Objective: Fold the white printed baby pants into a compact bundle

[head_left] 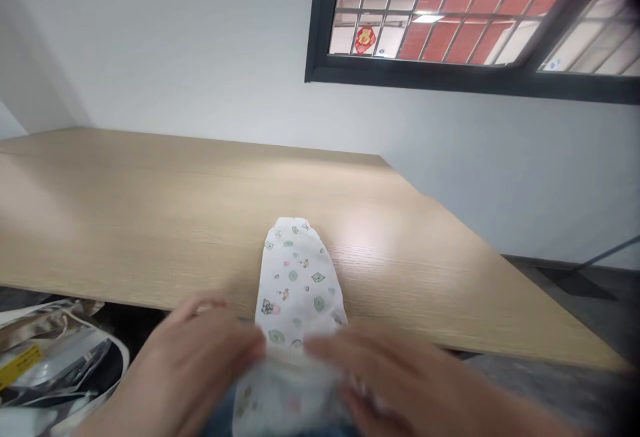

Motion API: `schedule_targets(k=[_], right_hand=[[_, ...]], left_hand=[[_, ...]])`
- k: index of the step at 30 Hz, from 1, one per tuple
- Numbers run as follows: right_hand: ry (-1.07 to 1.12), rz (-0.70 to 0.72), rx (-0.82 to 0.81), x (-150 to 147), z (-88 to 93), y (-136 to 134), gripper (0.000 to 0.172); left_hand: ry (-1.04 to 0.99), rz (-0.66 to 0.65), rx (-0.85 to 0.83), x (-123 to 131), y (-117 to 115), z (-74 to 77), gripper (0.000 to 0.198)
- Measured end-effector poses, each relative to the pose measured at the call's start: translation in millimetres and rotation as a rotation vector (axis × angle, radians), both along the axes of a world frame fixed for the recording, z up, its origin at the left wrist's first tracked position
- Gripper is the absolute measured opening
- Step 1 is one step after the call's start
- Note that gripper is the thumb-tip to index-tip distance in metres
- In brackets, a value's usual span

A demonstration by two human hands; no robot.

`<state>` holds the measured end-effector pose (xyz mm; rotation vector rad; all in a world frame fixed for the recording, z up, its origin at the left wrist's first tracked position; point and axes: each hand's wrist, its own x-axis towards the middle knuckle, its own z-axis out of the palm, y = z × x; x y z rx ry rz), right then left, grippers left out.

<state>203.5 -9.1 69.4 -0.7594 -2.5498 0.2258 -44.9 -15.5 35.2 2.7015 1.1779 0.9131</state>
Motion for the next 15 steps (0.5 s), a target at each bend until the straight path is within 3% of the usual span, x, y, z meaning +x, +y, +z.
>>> schedule_targets(k=[5,9,12,15], right_hand=[[0.146,-0.097,-0.049,-16,3.1,111,0.031],[0.144,-0.23,-0.111,-35,-19.6,194,0.033],[-0.017,-0.253,-0.121,-44,-40.0,224,0.031],[-0.046,-0.245,-0.063,-42,-51.8,221,0.03]], left_hand=[[-0.12,0.208,-0.252,17,89,11.0,0.04],[-0.17,0.303,-0.295,24,158,1.5,0.049],[-0.111,0.329,-0.281,25,177,-11.9,0.05],[-0.073,0.317,-0.211,28,162,-23.4,0.041]])
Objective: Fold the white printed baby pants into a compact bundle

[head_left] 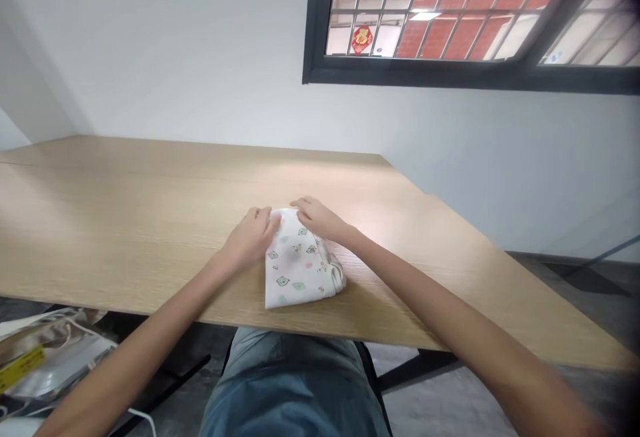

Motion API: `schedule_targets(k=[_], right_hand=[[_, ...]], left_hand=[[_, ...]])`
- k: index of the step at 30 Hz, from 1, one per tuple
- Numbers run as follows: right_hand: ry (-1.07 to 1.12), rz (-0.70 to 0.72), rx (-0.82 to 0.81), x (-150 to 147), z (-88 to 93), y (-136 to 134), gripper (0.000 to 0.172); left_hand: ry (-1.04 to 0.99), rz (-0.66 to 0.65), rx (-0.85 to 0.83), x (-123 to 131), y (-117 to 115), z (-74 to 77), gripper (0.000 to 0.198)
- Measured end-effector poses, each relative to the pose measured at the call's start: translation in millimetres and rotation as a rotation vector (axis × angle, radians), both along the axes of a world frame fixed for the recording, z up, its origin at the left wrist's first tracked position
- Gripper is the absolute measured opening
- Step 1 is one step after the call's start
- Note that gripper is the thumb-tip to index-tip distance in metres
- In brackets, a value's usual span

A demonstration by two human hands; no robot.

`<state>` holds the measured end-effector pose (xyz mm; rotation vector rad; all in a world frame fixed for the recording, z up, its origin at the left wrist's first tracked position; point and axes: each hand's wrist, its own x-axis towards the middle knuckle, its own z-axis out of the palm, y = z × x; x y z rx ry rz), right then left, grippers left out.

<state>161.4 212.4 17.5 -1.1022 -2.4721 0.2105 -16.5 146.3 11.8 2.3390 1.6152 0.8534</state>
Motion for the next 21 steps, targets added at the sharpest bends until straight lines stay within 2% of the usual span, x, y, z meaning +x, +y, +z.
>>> schedule_targets(k=[2,5,7,8,11,13,15,18,21], right_hand=[[-0.014,0.048,0.11,7,-5.2,-19,0.031],[-0.072,0.205,0.168,22,-16.6,-63,0.025],[-0.099,0.247,0.151,31,-26.9,-95,0.024],[-0.107,0.229,0.157,34,-31.8,-111,0.027],[-0.117,0.169,0.157,38,-40.5,-146,0.037],[-0.116,0.158,0.122,39,-40.6,-160,0.042],[-0.102,0.162,0.089,40,-37.4,-167,0.046],[-0.067,0.199,0.022,44,-29.5,-164,0.045],[-0.019,0.191,0.002,52,-20.8,-148,0.038]], left_hand=[[0.011,-0.045,0.049,6,-22,-6.5,0.041],[0.118,-0.285,0.051,17,-48,-17.4,0.048],[0.269,-0.43,0.037,24,-48,-25.2,0.047],[0.356,-0.447,0.04,27,-41,-28.4,0.046],[0.548,-0.362,0.077,33,-4,-32.2,0.044],[0.58,-0.29,0.085,35,23,-29.4,0.044],[0.568,-0.238,0.082,37,39,-23.9,0.045],[0.567,-0.188,0.105,38,34,-15.6,0.046],[0.535,-0.236,0.166,27,3,-11.1,0.049]])
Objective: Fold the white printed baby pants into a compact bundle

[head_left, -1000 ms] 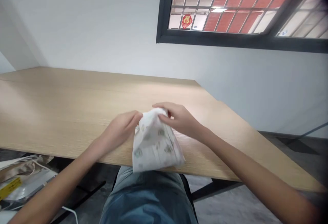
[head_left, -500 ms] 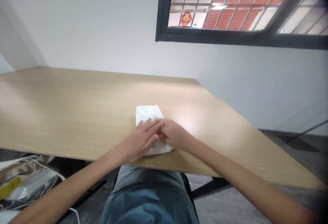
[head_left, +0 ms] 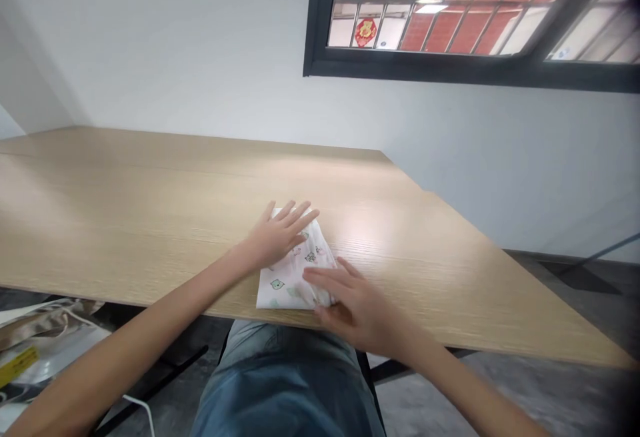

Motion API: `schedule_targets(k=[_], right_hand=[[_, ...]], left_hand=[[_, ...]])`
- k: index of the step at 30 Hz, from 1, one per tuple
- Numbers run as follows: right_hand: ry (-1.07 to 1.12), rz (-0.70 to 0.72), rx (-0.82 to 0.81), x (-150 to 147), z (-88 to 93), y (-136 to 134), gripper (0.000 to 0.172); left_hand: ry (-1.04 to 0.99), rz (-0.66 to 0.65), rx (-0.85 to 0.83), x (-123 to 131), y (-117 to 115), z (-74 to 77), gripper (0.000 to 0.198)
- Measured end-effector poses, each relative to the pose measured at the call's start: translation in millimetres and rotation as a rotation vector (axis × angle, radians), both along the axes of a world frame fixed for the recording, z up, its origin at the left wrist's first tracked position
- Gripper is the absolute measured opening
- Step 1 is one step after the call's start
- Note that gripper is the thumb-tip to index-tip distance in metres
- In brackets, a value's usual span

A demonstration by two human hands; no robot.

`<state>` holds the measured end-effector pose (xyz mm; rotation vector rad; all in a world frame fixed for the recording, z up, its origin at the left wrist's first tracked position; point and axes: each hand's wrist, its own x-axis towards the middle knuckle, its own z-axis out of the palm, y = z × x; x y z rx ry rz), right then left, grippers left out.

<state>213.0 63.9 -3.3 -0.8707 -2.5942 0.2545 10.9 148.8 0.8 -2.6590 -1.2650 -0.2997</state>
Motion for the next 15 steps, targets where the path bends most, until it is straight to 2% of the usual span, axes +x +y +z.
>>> schedule_targets(k=[4,6,8,9,10,12,15], right_hand=[[-0.05,-0.015,-0.047,9,6.4,23,0.048],[-0.078,-0.009,-0.112,13,6.3,25,0.06],[-0.071,0.002,-0.154,17,4.3,17,0.068],[-0.058,0.012,-0.163,19,2.7,10,0.069],[-0.045,0.024,-0.167,21,1.0,1,0.068],[-0.013,0.04,-0.146,25,-2.4,-19,0.066],[0.069,0.031,-0.135,28,-4.1,-40,0.059]], left_hand=[[-0.057,-0.091,-0.166,-33,-47,-2.8,0.05],[-0.077,-0.094,-0.246,-49,-66,-9.1,0.069],[-0.109,-0.122,-0.257,-59,-84,-18.5,0.094],[-0.132,-0.147,-0.241,-62,-94,-23.8,0.098],[-0.165,-0.169,-0.212,-63,-103,-29.1,0.093],[-0.252,-0.212,-0.144,-62,-119,-37.6,0.066],[-0.437,-0.273,-0.126,-54,-133,-40.4,0.037]])
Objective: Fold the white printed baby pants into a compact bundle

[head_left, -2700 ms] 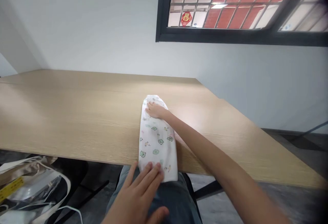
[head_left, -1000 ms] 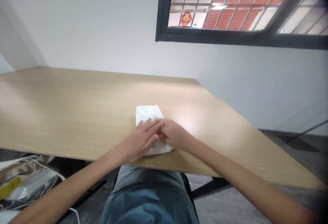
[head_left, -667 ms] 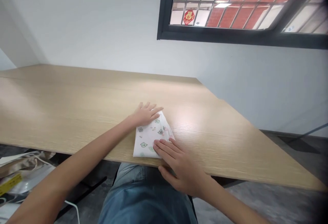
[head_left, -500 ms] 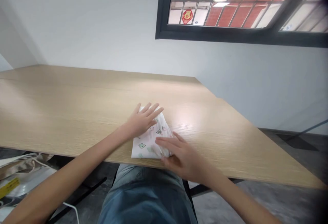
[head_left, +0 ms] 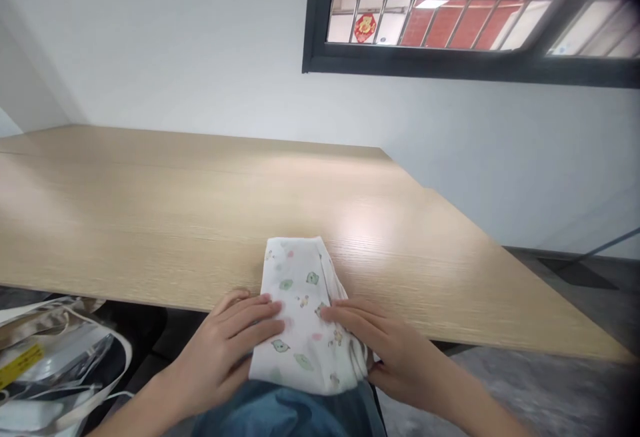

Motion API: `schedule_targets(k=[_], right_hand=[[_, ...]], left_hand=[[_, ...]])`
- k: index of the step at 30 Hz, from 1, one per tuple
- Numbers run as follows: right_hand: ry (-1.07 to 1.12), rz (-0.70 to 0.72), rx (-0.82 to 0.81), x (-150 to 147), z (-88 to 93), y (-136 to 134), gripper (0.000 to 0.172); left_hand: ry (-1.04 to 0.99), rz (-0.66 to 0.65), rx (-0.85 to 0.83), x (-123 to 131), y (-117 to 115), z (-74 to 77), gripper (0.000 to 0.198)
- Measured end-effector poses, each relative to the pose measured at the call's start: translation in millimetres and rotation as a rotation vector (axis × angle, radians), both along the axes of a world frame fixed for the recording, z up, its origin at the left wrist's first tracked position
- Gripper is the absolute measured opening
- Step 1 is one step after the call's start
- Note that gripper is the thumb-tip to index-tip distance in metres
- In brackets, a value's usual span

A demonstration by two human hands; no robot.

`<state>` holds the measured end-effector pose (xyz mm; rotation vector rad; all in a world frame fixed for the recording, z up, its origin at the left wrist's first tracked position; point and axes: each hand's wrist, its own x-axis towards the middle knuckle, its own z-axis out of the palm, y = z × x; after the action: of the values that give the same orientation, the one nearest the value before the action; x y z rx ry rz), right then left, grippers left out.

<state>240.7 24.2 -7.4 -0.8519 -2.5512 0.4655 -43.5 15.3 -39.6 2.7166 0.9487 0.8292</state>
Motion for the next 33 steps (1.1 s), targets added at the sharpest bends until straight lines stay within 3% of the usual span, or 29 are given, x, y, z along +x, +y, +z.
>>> schedule_targets(k=[2,5,7,9,11,14,17,19,22,26,29,33], right_hand=[[0.083,-0.083,-0.049,-3,1.9,-2,0.048],[0.235,-0.312,-0.116,-15,5.7,15,0.035],[0.317,-0.469,-0.141,-24,6.1,32,0.032],[0.318,-0.56,-0.173,-31,4.3,45,0.029],[0.266,-0.598,-0.143,-36,1.1,52,0.028],[0.225,-0.634,0.116,-44,-3.8,51,0.034],[0.099,-0.557,0.338,-55,-9.3,46,0.039],[-0.012,-0.472,0.339,-55,-14.0,43,0.043],[-0.052,-0.443,0.216,-36,-19.9,39,0.05],[0.076,-0.704,0.123,-2,-21.4,20,0.045],[0.245,-0.85,0.233,-10,-20.5,-3,0.027],[0.262,-0.705,0.253,-52,-22.1,-24,0.022]], left_hand=[[-0.134,0.065,-0.098,8,1,4.6,0.026],[-0.265,0.372,-0.321,21,17,13.7,0.039],[-0.316,0.536,-0.448,29,31,16.7,0.037],[-0.343,0.621,-0.486,36,43,16.8,0.041],[-0.303,0.67,-0.41,44,49,15.6,0.053],[-0.15,0.654,-0.124,58,50,15.6,0.045],[0.044,0.579,0.085,71,47,16.6,0.04],[0.135,0.517,0.059,72,45,13.7,0.044],[0.137,0.451,-0.084,50,40,2.2,0.05],[-0.003,0.594,-0.217,8,33,-5.6,0.06],[-0.089,0.653,-0.243,6,41,11.6,0.062],[-0.039,0.472,-0.263,43,73,50.9,0.049]])
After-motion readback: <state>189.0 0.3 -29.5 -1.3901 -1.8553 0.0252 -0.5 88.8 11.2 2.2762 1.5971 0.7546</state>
